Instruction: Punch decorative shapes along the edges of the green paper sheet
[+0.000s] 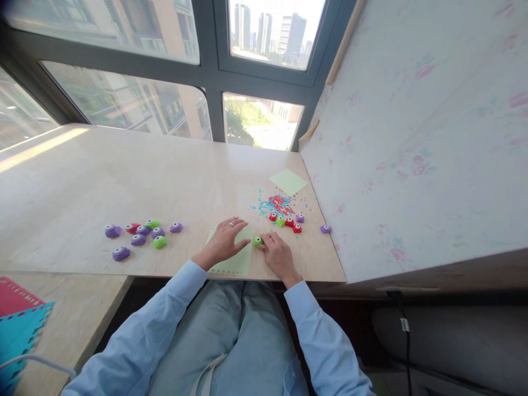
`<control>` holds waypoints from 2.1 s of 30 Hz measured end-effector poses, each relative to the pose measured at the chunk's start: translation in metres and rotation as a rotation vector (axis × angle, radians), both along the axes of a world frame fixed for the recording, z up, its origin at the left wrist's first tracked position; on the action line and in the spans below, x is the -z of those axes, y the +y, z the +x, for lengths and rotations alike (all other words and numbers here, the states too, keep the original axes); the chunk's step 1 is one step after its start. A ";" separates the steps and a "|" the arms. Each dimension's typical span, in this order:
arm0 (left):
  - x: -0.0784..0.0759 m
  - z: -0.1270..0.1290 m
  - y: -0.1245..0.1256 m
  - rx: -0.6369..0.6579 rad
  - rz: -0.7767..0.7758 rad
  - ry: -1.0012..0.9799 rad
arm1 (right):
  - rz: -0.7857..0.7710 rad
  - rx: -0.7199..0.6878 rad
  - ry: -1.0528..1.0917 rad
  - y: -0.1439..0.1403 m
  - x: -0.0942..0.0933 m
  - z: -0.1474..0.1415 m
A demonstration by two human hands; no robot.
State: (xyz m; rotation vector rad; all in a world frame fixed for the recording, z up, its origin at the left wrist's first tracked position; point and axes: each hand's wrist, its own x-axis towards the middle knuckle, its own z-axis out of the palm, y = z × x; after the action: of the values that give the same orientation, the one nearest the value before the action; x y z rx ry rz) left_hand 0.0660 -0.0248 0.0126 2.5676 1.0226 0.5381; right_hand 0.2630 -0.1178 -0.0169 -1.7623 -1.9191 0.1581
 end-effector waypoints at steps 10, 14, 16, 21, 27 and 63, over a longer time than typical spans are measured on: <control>0.028 0.004 0.004 -0.064 0.058 -0.050 | 0.004 0.075 0.007 0.010 0.001 -0.002; 0.025 0.006 0.001 -0.086 0.089 0.003 | 0.032 0.061 0.006 0.017 0.000 -0.005; 0.024 0.006 0.001 -0.111 0.096 0.021 | 0.038 0.057 -0.006 0.020 0.001 -0.005; 0.026 0.004 0.001 -0.138 0.064 -0.015 | 0.002 0.068 -0.031 0.027 0.002 -0.005; 0.025 0.005 0.001 -0.126 0.063 -0.004 | 0.027 0.070 0.010 0.039 0.000 -0.006; 0.024 0.005 0.005 -0.206 -0.062 -0.139 | 0.006 -0.033 0.178 0.036 0.001 0.002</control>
State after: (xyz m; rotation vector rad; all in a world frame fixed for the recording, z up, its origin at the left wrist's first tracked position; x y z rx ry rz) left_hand 0.0708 -0.0201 -0.0118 2.3485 1.2411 0.7156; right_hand 0.2650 -0.0817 -0.0175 -1.6544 -1.8198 0.3101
